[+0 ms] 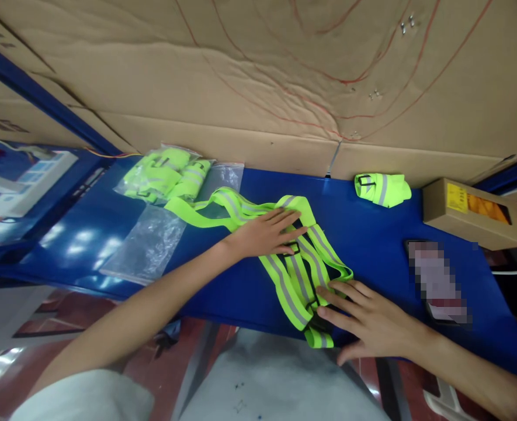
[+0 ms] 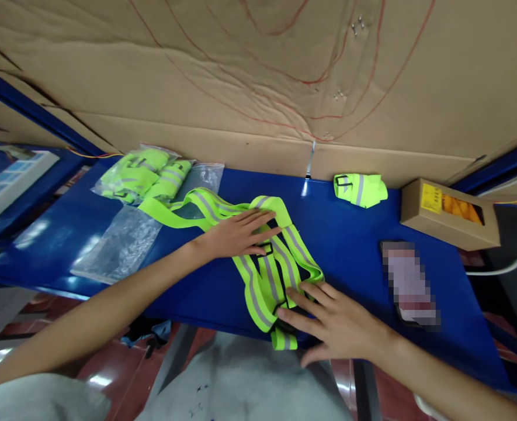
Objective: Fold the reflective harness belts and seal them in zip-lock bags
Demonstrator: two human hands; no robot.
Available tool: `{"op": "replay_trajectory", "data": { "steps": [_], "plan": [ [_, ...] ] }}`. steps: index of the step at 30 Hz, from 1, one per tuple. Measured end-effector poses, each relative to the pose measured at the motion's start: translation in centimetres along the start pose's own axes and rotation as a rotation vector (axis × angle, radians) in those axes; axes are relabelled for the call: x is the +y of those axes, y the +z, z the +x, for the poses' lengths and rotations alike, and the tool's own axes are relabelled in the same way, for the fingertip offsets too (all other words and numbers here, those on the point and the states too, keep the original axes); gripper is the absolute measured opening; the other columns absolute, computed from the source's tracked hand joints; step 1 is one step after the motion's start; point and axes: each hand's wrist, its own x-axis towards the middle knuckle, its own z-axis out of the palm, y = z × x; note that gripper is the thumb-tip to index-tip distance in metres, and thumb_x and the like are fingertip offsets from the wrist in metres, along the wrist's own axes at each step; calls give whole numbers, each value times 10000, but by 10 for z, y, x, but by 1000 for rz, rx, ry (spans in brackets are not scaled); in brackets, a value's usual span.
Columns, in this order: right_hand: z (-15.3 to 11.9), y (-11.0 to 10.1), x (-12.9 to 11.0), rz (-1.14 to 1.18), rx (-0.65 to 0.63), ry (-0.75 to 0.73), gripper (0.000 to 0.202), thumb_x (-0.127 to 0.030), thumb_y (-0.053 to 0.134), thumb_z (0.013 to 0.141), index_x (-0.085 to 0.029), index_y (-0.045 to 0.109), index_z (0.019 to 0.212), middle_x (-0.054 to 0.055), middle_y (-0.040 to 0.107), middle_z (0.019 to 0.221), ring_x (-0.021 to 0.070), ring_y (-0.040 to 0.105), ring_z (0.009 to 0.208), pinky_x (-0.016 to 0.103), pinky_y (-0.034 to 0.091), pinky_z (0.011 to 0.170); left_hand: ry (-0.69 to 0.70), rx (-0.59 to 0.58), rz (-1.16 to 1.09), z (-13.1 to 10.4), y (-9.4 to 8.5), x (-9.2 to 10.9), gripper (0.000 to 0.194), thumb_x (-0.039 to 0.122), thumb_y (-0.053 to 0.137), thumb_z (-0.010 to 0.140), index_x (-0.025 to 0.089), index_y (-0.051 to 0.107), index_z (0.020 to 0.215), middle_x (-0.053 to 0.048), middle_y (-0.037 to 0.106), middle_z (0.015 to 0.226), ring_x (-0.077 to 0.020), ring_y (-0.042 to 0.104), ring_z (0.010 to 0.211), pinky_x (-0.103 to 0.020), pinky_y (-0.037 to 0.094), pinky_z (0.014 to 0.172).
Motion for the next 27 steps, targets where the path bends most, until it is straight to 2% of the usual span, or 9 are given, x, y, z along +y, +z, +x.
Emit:
{"op": "replay_trajectory", "data": {
  "steps": [3, 6, 9, 12, 15, 17, 19, 23, 27],
  "plan": [
    [2, -2, -2, 38, -34, 53, 729, -710, 546, 939, -225, 531, 1483, 73, 599, 1466, 325, 495, 1316, 483, 331, 1100, -3, 23, 85, -7, -9, 1, 474, 341, 565, 1021, 215, 500, 1474, -167, 571, 1478, -291, 561, 1375, -483, 420, 1174],
    [6, -6, -6, 48, -69, 89, 613, -596, 626, 947, -221, 578, 1431, 59, 611, 1448, 330, 495, 1311, 499, 336, 1099, -88, 127, 51, -8, -28, 27, 347, 110, 491, 1005, 179, 590, 1331, -131, 670, 1336, -249, 634, 1257, -451, 470, 1117],
    [8, -6, -9, 52, -81, 106, 574, -534, 633, 961, -204, 578, 1427, 77, 606, 1452, 342, 464, 1357, 520, 331, 1114, -219, 205, -270, -8, -43, 68, 337, 203, 441, 1037, 146, 566, 1345, -138, 668, 1321, -221, 608, 1271, -395, 497, 1085],
    [6, -5, -12, 92, -70, 120, 545, -501, 584, 994, -194, 563, 1445, 91, 601, 1455, 333, 435, 1402, 519, 336, 1138, -179, 67, -390, -10, -39, 98, 525, 442, 410, 1064, 179, 430, 1518, -148, 495, 1555, -257, 435, 1474, -469, 382, 1210],
    [1, -4, -16, 167, -82, 115, 562, -477, 589, 987, -189, 544, 1468, 94, 597, 1459, 318, 426, 1424, 501, 380, 1143, -152, -72, -289, -14, -20, 104, 597, 469, 424, 1058, 238, 317, 1598, -135, 295, 1681, -288, 272, 1571, -533, 243, 1274],
    [-1, -5, -20, 223, -92, 116, 554, -432, 623, 960, -186, 559, 1453, 103, 586, 1469, 315, 419, 1441, 499, 403, 1151, -150, -92, -254, -16, -11, 101, 622, 470, 452, 1049, 245, 297, 1608, -139, 250, 1697, -294, 247, 1580, -534, 223, 1280],
    [-3, -7, -23, 279, -94, 139, 532, -367, 655, 927, -181, 584, 1421, 120, 555, 1497, 317, 398, 1465, 510, 406, 1171, -145, -54, -232, -17, -11, 100, 589, 443, 491, 1039, 227, 365, 1573, -152, 300, 1673, -307, 293, 1557, -536, 233, 1271],
    [-3, -11, -25, 371, -108, 214, 506, -259, 674, 875, -180, 607, 1370, 138, 509, 1522, 315, 352, 1502, 522, 405, 1193, -110, 57, -310, -24, -34, 109, 271, 281, 536, 1025, 206, 619, 1272, -104, 646, 1333, -244, 584, 1256, -420, 403, 1111],
    [-2, -15, -25, 436, -127, 266, 494, -202, 674, 856, -200, 607, 1346, 135, 498, 1504, 308, 352, 1498, 517, 424, 1178, -145, -70, -550, -31, -61, 116, 184, 247, 496, 1044, 192, 643, 1140, -50, 700, 1077, -173, 623, 988, -335, 432, 923]
  ]
}}
